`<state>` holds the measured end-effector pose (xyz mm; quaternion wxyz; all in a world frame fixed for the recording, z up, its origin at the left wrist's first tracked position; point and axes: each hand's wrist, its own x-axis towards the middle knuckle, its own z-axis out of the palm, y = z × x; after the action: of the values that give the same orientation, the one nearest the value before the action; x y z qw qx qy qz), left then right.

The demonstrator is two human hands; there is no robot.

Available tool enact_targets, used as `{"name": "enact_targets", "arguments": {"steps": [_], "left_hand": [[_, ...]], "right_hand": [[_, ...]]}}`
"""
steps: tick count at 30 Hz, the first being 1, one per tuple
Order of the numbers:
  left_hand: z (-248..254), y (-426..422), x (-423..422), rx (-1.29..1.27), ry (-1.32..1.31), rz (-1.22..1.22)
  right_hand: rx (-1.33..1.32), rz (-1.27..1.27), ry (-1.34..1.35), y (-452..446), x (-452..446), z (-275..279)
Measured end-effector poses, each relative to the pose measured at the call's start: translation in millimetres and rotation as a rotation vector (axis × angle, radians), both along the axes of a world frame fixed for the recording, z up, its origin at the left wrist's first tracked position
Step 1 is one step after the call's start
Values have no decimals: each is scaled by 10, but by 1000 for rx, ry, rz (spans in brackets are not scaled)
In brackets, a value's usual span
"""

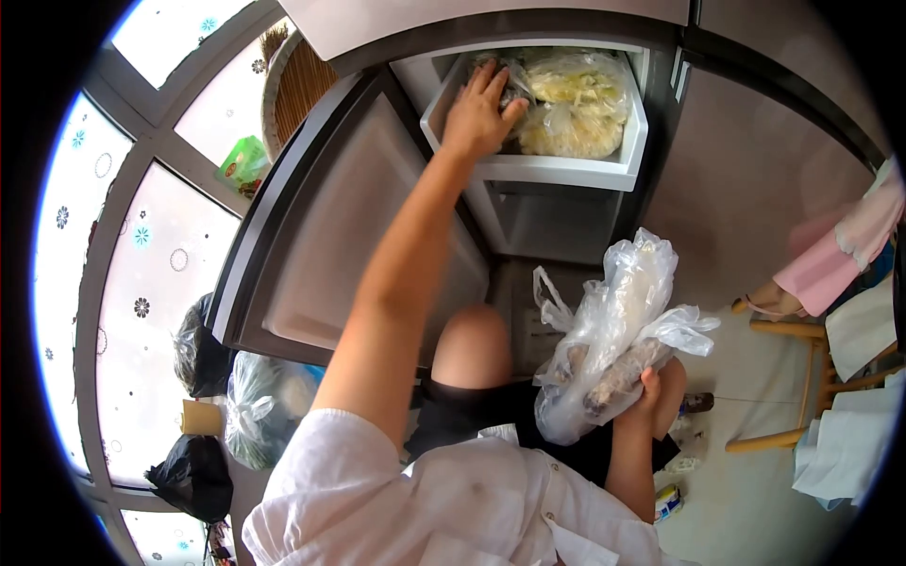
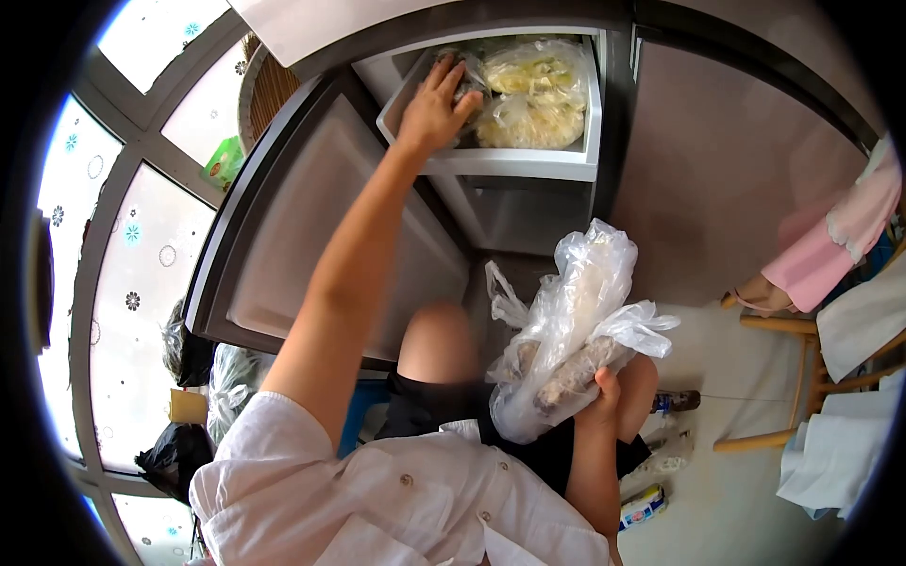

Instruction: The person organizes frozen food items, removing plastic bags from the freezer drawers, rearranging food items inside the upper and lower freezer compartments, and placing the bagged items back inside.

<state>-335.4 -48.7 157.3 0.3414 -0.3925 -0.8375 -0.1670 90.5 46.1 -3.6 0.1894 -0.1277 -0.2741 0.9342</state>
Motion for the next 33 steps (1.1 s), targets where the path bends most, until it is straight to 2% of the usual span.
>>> {"name": "enact_targets", "arguments": {"steps": [2,6,8,9,11,14,17,20,22,24,26,27,29,31,33], "left_hand": [[45,-51,-62,50,-161,-26],[-72,46,2,122,-117,-37],[-10,-15,39,46,-177,-30],[-26,-28,117,150,-182,-45],[15,-71,373,295,-152,-87],[-84,-202,981,128,-60,-13],[-360,-319,1293,85,-94,28],[-460,-363,1227,164,-106,29],[-393,-292,1154,249,-94,-16],[-309,-210,1113,257,-80,-64],[-403,-143,1020,270,-154,-44],[-495,-99,930,307,-102,-50],[-470,-35,953,279,-176,34],[-266,-183,1376,260,-143,99],[-73,-536,2073,271,-70,-90]], "right_hand": [[6,-21,-19,-16,-6,27],[32,-9,-30,38,7,-201],[-8,9,-12,39,7,-281],[-131,25,57,34,-22,-363],[-124,42,86,-4,-50,-335],[-147,15,102,-10,-74,-286],[-188,31,101,-58,-86,-149],[-175,-35,51,-71,-91,-94],[-175,-158,-78,-67,-92,-164],[-86,-162,-59,-20,-78,-184],[-161,-194,-121,-9,-97,-155],[-99,-175,-104,59,-97,-233],[9,-172,-91,128,-95,-300],[18,-173,-68,167,-93,-278],[28,-199,-90,133,-93,-223]]}}
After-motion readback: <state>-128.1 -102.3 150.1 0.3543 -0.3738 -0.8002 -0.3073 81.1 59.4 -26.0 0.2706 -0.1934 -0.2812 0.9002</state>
